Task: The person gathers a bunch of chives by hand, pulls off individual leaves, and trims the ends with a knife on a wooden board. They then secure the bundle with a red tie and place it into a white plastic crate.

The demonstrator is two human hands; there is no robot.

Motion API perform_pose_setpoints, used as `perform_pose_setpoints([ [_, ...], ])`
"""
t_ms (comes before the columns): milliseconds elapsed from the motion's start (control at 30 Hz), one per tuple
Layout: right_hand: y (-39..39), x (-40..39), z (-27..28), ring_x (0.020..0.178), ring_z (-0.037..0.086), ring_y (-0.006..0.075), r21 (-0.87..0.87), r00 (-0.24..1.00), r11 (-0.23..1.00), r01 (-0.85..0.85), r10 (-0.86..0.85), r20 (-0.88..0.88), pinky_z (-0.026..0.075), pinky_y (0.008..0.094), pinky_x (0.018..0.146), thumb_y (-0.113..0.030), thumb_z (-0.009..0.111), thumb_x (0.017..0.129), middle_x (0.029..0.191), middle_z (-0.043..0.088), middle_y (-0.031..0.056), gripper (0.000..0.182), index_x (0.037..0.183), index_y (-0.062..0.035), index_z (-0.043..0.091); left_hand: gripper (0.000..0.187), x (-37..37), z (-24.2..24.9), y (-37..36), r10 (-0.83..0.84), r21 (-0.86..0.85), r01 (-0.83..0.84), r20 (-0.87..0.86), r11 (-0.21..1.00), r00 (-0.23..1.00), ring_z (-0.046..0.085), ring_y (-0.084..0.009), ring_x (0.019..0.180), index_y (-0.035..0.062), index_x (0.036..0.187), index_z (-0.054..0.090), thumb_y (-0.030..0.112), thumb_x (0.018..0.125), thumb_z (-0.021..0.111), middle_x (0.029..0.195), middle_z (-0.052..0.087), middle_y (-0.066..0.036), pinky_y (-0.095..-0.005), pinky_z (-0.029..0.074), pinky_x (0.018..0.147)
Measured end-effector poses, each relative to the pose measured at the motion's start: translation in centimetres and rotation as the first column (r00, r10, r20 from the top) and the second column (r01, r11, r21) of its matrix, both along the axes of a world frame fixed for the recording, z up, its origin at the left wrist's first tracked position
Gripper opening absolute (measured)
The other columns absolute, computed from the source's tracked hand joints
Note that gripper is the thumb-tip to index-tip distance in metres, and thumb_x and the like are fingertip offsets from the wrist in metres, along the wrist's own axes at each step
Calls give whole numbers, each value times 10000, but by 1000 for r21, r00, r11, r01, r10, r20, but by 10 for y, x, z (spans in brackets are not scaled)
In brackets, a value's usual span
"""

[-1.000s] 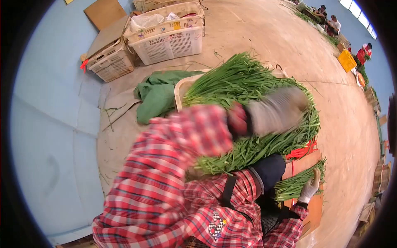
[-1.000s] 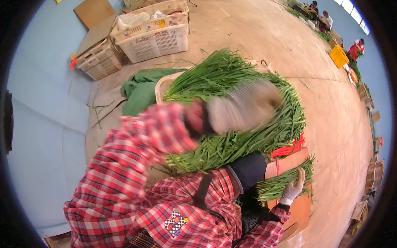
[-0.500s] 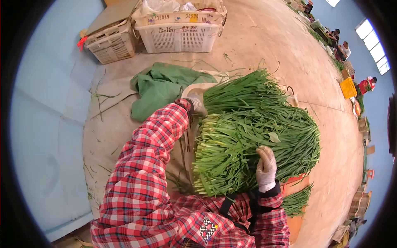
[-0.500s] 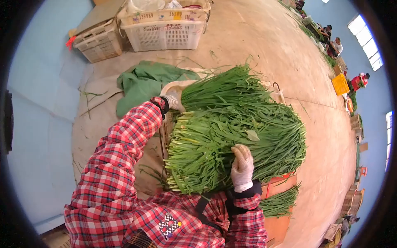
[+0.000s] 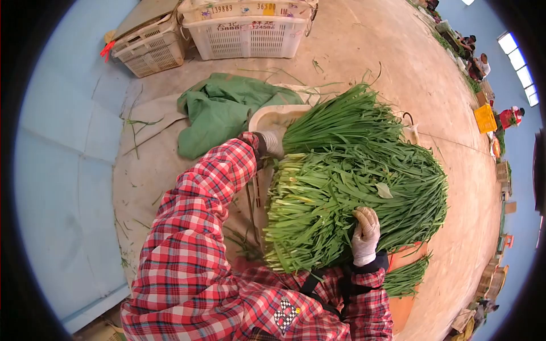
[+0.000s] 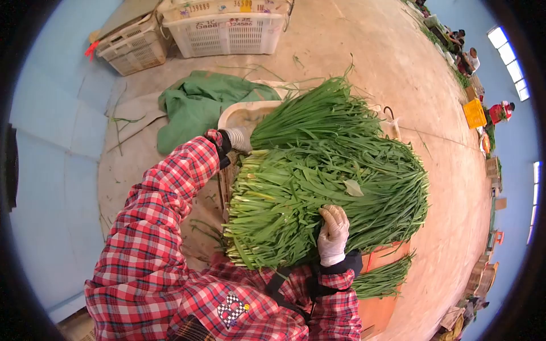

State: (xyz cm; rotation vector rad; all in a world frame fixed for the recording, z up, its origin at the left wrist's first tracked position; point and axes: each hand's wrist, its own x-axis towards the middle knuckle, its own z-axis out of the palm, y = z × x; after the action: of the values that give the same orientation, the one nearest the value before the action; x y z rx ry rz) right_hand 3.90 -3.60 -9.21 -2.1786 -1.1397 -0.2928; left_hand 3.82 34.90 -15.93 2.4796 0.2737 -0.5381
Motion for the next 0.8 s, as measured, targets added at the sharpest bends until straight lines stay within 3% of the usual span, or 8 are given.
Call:
perform_pose_setpoints([
  [67, -3, 4, 2, 1016, 606, 333, -3, 997, 1000, -24, 24, -67, 475, 408, 902, 126, 536, 731, 1017, 649, 125, 307, 968, -29, 655, 1102, 11, -18, 2, 47, 119, -40, -52, 992, 998, 497, -301, 1252, 148, 1539, 83, 240, 681, 768, 1470, 382, -201, -345, 407, 1027],
  [167, -4, 16, 10, 1012, 633, 305, 102, 971, 993, -62, 84, -224, 477, 384, 931, 133, 532, 782, 1024, 667, 122, 299, 997, -26, 668, 1062, 9, 49, 8, -52, 35, 52, 10, 998, 999, 643, -279, 1016, 249, 1539, 113, 173, 684, 739, 1375, 501, -193, -366, 505, 867],
  [267, 26, 32, 53, 1126, 572, 330, 32, 993, 997, -77, 79, -86, 430, 408, 1010, 117, 587, 752, 1131, 622, 158, 449, 1175, -32, 600, 985, 8, 115, -11, -151, 211, 128, 95, 969, 984, 681, -273, 821, 291, 1513, 210, 162, 678, 716, 1177, 639, -166, -390, 533, 731],
  [367, 89, 45, 97, 1314, 395, 363, -33, 988, 989, -144, 143, -54, 321, 420, 1105, 33, 720, 698, 1377, 442, 206, 802, 1419, -44, 379, 911, 22, 153, -31, -257, 365, 248, -27, 897, 966, 674, -299, 861, 266, 1488, 280, 170, 684, 698, 1013, 684, -156, -400, 533, 748],
  [433, 130, 58, 105, 1358, 309, 384, -37, 971, 971, -237, 236, -25, 280, 424, 1127, -16, 796, 623, 1447, 335, 224, 1002, 1471, -49, 264, 568, 26, 173, -48, -303, 415, 279, -7, 866, 953, 666, -324, 883, 133, 1232, 597, 196, 675, 694, 938, 685, -158, -417, 531, 752],
  [500, 157, 71, 94, 1368, 274, 402, -47, 945, 944, -326, 324, -46, 256, 429, 1138, -38, 835, 565, 1462, 301, 233, 1090, 1478, -54, 239, 397, 31, 190, -62, -383, 450, 339, 8, 826, 924, 666, -326, 895, 67, 1050, 672, 183, 671, 691, 957, 686, -159, -414, 535, 761],
  [633, 173, 87, 78, 1324, 380, 399, -22, 952, 956, -293, 290, -95, 376, 420, 1062, -80, 852, 542, 1450, 344, 234, 1112, 1473, -53, 244, 519, 37, 212, -59, -428, 311, 399, 31, 863, 903, 667, -317, 905, 39, 1034, 680, 367, 641, 770, 934, 695, -162, -429, 521, 800],
  [800, 169, 85, 71, 844, 692, 319, -44, 976, 983, -180, 173, -130, 555, 365, 741, -175, 827, 649, 985, 696, 147, 1059, 1511, -203, 213, 624, 42, 188, -51, -451, 151, 429, 169, 890, 876, 664, -325, 895, 25, 1042, 673, 491, 637, 761, 934, 693, -168, -421, 516, 804],
])
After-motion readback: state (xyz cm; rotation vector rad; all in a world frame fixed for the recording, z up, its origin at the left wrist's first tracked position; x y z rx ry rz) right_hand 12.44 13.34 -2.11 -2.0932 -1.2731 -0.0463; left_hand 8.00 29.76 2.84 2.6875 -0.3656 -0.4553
